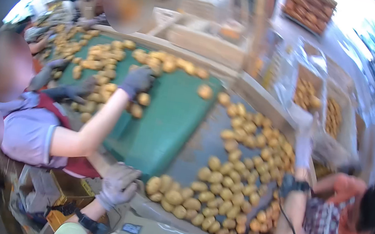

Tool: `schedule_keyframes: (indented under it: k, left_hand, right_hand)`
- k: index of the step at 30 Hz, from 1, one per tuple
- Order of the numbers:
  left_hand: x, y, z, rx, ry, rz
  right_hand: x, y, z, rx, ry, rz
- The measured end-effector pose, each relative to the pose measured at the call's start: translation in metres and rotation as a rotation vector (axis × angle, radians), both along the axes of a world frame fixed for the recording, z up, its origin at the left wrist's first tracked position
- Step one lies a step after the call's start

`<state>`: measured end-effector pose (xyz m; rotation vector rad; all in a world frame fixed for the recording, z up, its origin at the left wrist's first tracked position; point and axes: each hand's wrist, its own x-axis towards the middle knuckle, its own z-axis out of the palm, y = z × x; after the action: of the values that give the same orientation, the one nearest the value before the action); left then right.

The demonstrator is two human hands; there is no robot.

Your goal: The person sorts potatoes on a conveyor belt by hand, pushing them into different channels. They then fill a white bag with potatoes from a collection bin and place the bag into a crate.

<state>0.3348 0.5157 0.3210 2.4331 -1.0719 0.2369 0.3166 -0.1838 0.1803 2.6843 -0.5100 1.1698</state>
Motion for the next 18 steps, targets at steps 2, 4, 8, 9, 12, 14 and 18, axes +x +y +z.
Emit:
schedule_keyframes:
  k: [2, 4, 8, 9, 12, 14, 18]
  left_hand:
    - [0.0, 0.002, -0.012, -0.052, -0.076, -0.011]
    - [-0.001, 0.004, -0.022, -0.076, -0.095, -0.011]
    - [-0.001, 0.005, -0.036, -0.093, -0.113, 0.056]
    - [-0.002, 0.003, -0.04, -0.134, -0.12, 0.042]
    - [-0.004, 0.005, -0.044, -0.139, -0.096, 0.01]
    - [-0.006, 0.003, -0.04, -0.141, -0.063, 0.0]
    - [-0.009, 0.002, -0.044, -0.225, -0.168, 0.008]
  right_hand:
    - [-0.001, 0.088, 0.054, 0.675, 0.073, 0.195]
    - [-0.019, 0.181, 0.057, 0.72, 0.449, 0.275]
    - [-0.113, 0.319, 0.016, 0.567, 0.758, 0.448]
    - [-0.14, 0.326, 0.024, 0.573, 0.745, 0.52]
    - [-0.219, 0.318, 0.046, 0.782, 0.739, 0.583]
    - [-0.261, 0.306, 0.047, 0.913, 0.735, 0.424]
    - [-0.317, 0.301, 0.045, 1.093, 0.669, 0.083]
